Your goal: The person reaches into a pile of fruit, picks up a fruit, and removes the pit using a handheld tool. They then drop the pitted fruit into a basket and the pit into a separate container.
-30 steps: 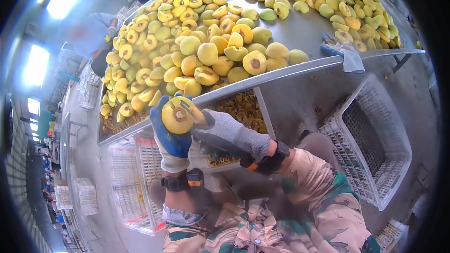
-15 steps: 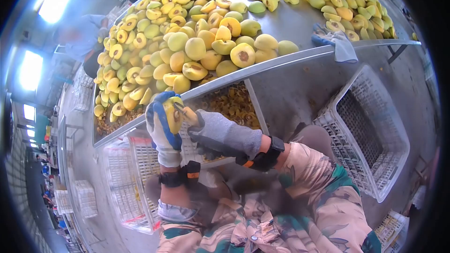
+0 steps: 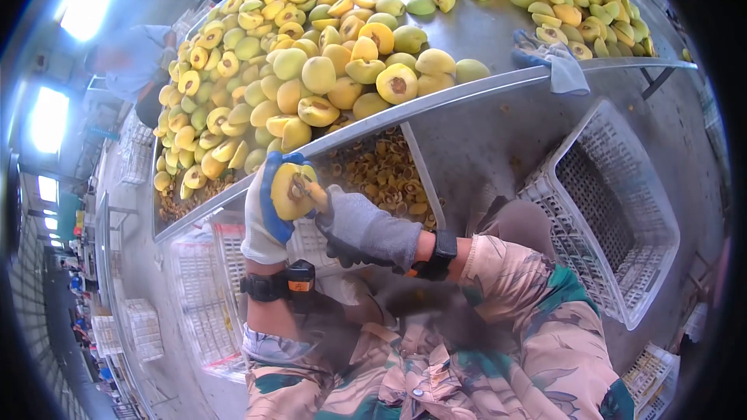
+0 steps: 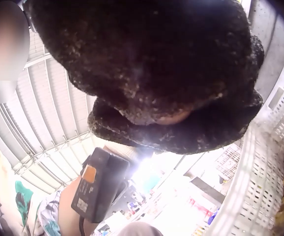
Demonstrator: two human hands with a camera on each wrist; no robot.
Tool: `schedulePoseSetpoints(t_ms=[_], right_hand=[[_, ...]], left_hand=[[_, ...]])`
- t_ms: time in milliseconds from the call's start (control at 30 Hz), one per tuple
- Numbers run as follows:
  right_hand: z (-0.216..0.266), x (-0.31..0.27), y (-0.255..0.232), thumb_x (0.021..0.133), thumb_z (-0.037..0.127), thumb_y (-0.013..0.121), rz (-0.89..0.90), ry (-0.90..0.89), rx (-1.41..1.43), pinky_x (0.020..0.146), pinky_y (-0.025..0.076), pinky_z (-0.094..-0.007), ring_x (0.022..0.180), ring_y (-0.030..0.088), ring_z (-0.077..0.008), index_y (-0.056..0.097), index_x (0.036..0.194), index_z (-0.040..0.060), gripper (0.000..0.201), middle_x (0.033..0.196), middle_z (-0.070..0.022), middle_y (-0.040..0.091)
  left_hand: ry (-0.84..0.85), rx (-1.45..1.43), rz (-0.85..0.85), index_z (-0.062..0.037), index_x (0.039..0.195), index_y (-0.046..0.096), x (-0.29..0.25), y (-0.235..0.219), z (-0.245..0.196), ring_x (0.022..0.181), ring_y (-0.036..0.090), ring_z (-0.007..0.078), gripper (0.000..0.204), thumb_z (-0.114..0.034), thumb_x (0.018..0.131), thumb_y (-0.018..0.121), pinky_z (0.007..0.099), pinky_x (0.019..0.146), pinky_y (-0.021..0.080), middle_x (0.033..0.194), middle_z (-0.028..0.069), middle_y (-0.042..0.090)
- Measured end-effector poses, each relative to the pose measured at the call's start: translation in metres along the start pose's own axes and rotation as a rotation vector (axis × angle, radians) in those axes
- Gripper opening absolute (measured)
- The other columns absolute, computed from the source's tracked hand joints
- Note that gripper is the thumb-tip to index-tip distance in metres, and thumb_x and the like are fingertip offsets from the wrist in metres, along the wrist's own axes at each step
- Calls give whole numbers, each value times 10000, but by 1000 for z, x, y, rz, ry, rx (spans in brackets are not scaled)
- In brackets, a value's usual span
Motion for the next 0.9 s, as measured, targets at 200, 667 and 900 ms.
schedulePoseSetpoints(t_ms=[200, 667, 900], right_hand=[[1, -5, 6, 922, 243, 556, 25, -12, 60, 389, 472, -270, 447, 584, -144, 415, 1130, 27, 331, 694, -78, 599], [-6, -4, -2, 746, 114, 637, 295, -361, 169, 732, 481, -417, 872, 568, -366, 573, 1067, 43, 335, 946, -152, 592], [7, -7, 2, 923, 327, 569, 143, -140, 65, 550, 469, -330, 595, 586, -213, 561, 1067, 25, 334, 766, -88, 603]], left_hand=[[-91, -119, 87, 23, 1092, 588, 7, -1, -2, 866, 638, 197, 293, -225, 999, 463, 296, 792, 520, 1019, 101, 643], [-286, -709, -356, 48, 1159, 550, -13, 24, -3, 867, 645, 303, 562, -473, 1004, 404, 431, 770, 562, 1002, 168, 622], [-182, -675, -484, 53, 1138, 553, -6, 27, 9, 793, 653, 311, 568, -480, 988, 428, 409, 671, 581, 938, 179, 630]])
Point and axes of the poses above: each hand's wrist, its own x-axis towards the middle knuckle, its own y-axis out of the palm, z = x × y, the point moved 1 cm from there along x, towards the middle knuckle
